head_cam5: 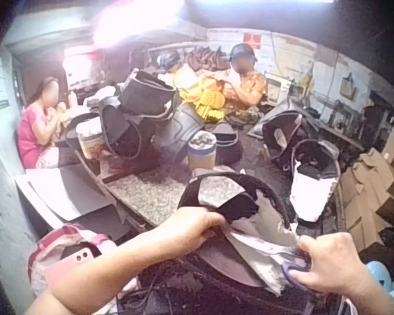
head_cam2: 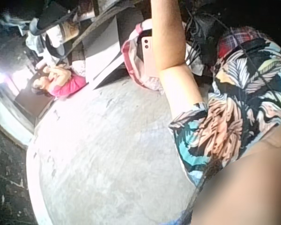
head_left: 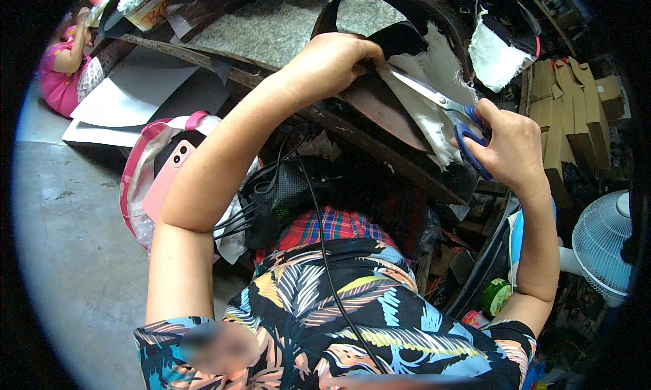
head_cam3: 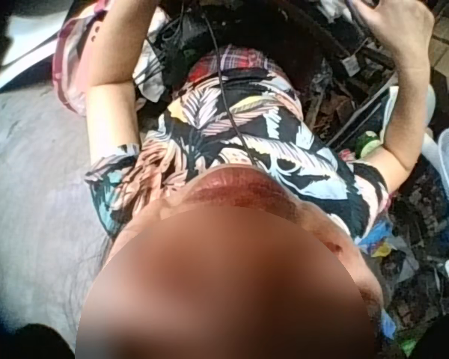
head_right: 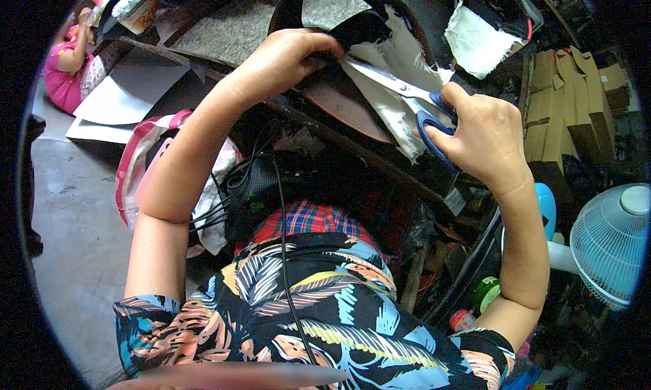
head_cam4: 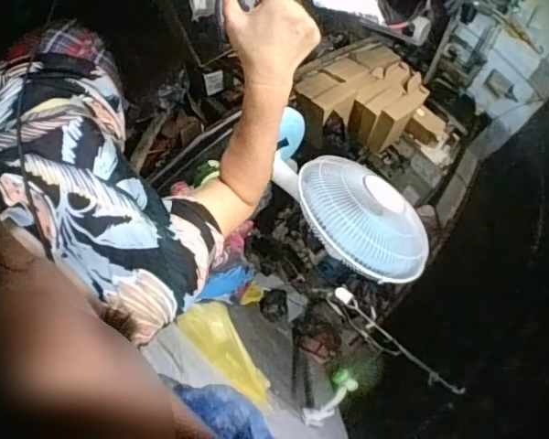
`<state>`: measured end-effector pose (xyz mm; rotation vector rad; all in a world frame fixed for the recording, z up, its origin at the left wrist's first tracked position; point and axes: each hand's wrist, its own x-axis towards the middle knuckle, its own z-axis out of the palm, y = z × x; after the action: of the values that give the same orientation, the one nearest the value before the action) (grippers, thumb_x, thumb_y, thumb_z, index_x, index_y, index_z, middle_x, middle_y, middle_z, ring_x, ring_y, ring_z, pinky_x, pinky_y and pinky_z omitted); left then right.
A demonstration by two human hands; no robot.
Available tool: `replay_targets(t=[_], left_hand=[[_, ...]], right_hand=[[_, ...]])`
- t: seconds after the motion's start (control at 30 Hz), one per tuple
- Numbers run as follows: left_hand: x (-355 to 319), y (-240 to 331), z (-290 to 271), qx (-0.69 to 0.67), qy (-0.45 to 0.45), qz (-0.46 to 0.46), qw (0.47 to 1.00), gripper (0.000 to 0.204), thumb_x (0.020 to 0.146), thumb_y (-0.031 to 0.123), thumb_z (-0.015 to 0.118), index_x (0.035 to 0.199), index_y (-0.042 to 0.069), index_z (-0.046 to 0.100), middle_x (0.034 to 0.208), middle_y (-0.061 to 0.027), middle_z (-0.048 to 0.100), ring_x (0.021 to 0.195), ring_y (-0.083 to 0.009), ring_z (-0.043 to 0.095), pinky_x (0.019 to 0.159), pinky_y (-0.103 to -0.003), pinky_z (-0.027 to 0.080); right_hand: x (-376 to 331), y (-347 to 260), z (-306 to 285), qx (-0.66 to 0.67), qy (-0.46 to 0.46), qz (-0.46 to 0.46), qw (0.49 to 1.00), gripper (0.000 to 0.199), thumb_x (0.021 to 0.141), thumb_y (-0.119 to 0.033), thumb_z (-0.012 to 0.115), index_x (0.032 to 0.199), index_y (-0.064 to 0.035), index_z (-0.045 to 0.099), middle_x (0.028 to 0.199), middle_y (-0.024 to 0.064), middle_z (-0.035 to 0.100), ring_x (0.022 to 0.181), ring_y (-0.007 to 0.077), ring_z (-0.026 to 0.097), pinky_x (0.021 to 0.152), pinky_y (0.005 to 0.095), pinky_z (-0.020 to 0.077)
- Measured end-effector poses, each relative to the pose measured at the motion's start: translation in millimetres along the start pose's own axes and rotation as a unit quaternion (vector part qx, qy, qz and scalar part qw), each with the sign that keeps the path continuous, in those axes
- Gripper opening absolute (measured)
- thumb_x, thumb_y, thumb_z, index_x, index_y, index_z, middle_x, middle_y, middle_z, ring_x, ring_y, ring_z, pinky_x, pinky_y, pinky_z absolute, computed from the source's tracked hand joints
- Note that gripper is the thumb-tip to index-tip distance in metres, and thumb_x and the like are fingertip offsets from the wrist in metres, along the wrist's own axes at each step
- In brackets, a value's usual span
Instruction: The person inserts white fabric into the opening of a black shoe, presses it into place, and trims excess fabric with scissors. The person repeats this process on multiple shoes, adjusting and cutting the fabric to fit the shoe interior.
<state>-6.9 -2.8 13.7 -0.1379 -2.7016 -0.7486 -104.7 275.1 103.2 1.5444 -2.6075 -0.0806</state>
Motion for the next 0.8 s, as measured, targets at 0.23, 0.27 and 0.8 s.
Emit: replay_targets(t=[0.23, 0.27, 0.8], left_hand=[[5, 4, 2, 0.08, 0.033, -0.015, 0.996, 0.015, 0.08, 0.015, 0.07, 0.09, 0.004, 0.071, 0.087, -0.0187, 0.069, 0.088, -0.0363, 0.068, 0.081, -0.045, 0.054], [5, 4, 2, 0.077, 0.036, -0.016, 0.996, 0.015, 0.08, 0.016, 0.068, 0.09, 0.004, 0.07, 0.086, -0.019, 0.069, 0.088, -0.0371, 0.067, 0.08, -0.045, 0.053], [3, -2, 3, 0.086, 0.069, 0.043, 0.993, 0.009, 0.083, 0.012, 0.063, 0.088, 0.005, 0.063, 0.081, -0.0176, 0.065, 0.083, -0.038, 0.066, 0.073, -0.046, 0.052]], right_hand=[[20, -4, -8, -0.101, 0.022, -0.055, 0.993, 0.037, 0.073, -0.036, 0.078, 0.095, -0.0088, 0.064, 0.072, 0.011, 0.066, 0.067, 0.0262, 0.067, 0.066, 0.0395, 0.0514], [23, -4, -10, -0.103, 0.033, -0.071, 0.992, 0.037, 0.073, -0.035, 0.078, 0.096, -0.009, 0.065, 0.071, 0.0108, 0.066, 0.067, 0.0261, 0.067, 0.066, 0.0393, 0.0515], [55, -4, -39, -0.206, 0.021, -0.179, 0.962, 0.037, 0.07, -0.034, 0.083, 0.094, -0.0104, 0.068, 0.074, 0.0096, 0.069, 0.076, 0.0266, 0.071, 0.071, 0.0381, 0.0541]])
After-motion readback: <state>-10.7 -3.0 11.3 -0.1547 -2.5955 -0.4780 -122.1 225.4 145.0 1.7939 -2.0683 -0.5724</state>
